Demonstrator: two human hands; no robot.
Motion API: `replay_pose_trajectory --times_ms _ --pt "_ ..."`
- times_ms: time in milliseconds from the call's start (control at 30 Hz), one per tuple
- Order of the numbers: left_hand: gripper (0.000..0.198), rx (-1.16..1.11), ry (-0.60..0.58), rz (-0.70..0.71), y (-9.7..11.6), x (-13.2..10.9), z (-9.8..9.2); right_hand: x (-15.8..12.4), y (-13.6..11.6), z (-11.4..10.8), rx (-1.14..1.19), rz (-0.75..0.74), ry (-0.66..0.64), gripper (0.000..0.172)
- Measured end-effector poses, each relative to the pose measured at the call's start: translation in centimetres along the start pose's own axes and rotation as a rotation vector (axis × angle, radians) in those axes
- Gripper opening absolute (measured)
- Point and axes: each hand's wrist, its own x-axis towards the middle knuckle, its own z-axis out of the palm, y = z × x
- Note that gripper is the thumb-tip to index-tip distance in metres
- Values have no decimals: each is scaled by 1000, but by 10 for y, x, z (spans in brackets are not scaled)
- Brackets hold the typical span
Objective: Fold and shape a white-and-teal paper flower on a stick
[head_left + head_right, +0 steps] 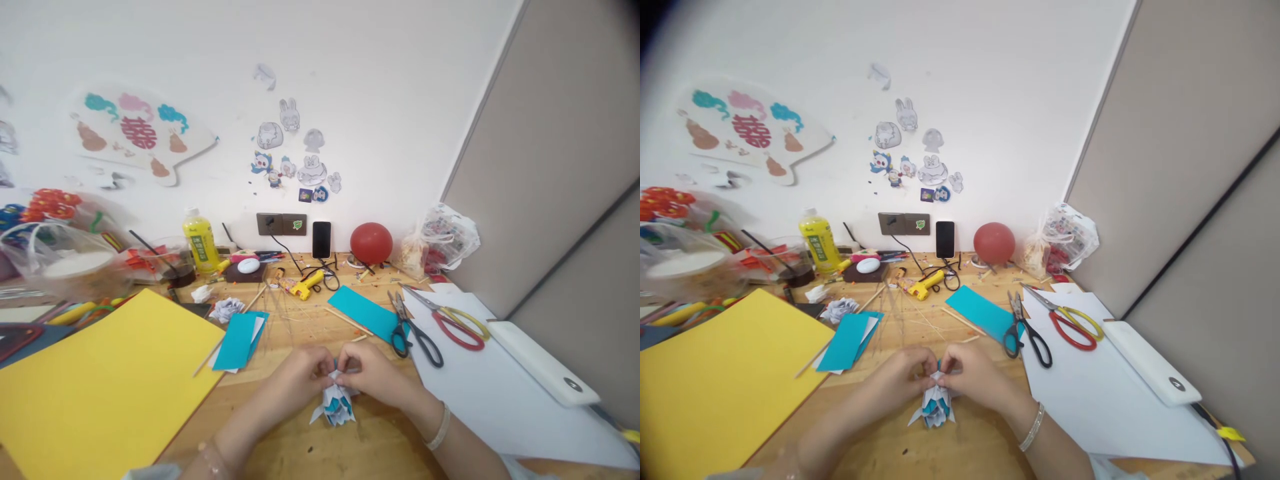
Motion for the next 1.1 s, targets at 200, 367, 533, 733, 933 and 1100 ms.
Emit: replay_pose_trajectory --times_ms 200,367,533,733,933,1100 --pt "9 118 48 32 8 -3 -4 -5 -14 3 -250 -128 59 11" --pt "10 95 41 47 13 -4 -9 -5 -15 1 -204 -91 95 11" --pt "12 72 59 102 13 -2 -7 -4 -17 -6 -180 -85 14 11" --pt "12 66 70 76 15 -5 -7 -6 -26 -3 -327 -189 61 14" --pt "16 -217 -78 38 12 -4 -18 -6 -27 -4 -327 -243 109 17" --pt "27 -553 11 -96 0 4 -12 -3 -20 -5 -205 -256 177 16"
